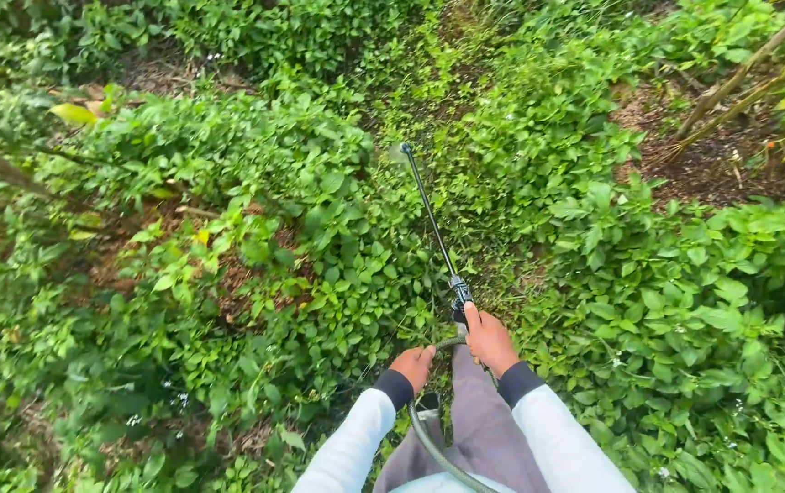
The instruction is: The recorder uses a handheld sprayer wand and a connected hose to spray herbicide or water on weeds in a lush garden setting.
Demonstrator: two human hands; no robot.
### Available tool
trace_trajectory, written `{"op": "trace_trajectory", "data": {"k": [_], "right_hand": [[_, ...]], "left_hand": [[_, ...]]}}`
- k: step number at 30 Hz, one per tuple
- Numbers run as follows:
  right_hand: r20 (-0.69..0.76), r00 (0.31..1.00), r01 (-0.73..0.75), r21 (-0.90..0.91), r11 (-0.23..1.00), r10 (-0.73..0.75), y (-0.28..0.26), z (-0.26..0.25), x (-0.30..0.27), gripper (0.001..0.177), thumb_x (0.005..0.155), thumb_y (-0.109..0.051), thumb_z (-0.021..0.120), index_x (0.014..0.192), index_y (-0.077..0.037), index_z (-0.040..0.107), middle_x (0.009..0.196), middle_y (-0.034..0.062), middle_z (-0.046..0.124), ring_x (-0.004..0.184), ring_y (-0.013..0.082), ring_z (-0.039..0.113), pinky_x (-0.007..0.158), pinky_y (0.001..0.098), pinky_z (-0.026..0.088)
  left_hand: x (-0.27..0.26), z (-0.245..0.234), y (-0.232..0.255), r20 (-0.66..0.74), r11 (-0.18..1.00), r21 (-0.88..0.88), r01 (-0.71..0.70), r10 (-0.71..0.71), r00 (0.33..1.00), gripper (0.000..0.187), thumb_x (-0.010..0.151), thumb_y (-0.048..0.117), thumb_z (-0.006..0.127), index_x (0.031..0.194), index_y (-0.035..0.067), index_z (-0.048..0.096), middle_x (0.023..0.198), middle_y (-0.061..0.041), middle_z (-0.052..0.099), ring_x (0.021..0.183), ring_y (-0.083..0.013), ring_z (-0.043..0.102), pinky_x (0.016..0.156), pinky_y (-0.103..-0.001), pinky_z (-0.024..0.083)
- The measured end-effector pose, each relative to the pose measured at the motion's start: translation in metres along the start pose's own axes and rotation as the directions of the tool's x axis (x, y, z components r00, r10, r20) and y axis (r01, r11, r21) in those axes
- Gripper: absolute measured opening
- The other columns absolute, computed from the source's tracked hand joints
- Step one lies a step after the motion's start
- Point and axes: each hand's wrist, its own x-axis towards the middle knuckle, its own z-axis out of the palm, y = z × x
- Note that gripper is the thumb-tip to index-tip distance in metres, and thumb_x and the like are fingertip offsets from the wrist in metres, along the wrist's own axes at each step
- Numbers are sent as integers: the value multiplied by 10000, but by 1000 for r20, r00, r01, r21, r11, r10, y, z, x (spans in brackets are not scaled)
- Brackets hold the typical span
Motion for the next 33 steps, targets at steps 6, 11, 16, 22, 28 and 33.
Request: {"op": "trace_trajectory", "data": {"k": [6,11,16,22,28,33], "right_hand": [[-13,998,55,-50,997,-56,14,19,-38,587,1008,-544,441,809,-11,586,606,107,553,442,235,530,449,418,447],[-219,966,59,-335,940,-139,94,-5,-19,690,1035,-593,395,881,18,677,773,223,685,659,379,645,676,491,518],[-399,914,-86,-380,921,-79,133,-50,-32,741,1037,-620,374,1001,48,691,964,312,707,891,471,673,847,551,512],[-511,857,-198,-209,958,66,148,-103,-73,733,1002,-612,343,1038,41,673,972,293,710,882,474,716,870,545,520],[-552,825,-82,-332,940,-123,202,-126,-83,761,1050,-616,347,1017,72,670,947,292,684,865,469,653,812,562,498],[-225,969,-71,152,986,104,198,-111,-127,651,1028,-587,463,908,42,579,672,121,568,505,233,541,478,395,455]], "left_hand": [[-43,8,-26,-7,999,-34,-11,11,1000,552,1028,499,455,856,12,650,824,-188,676,815,-373,644,792,-448,497],[-53,34,-16,113,999,-39,29,-24,993,552,1030,493,456,822,10,624,775,-179,645,770,-362,635,758,-460,495],[-51,79,0,187,990,62,-126,113,976,545,1048,494,430,853,19,611,814,-177,625,796,-363,597,773,-470,469],[-69,121,37,259,987,106,-120,89,962,572,1038,527,432,890,16,642,896,-214,666,872,-391,630,832,-471,486],[-91,154,45,277,991,69,-119,96,956,549,1032,528,440,939,33,661,952,-212,669,913,-412,641,868,-483,488],[-107,189,-7,229,992,86,-95,73,971,561,1037,518,423,902,31,668,867,-204,678,862,-406,646,832,-486,492]]}}
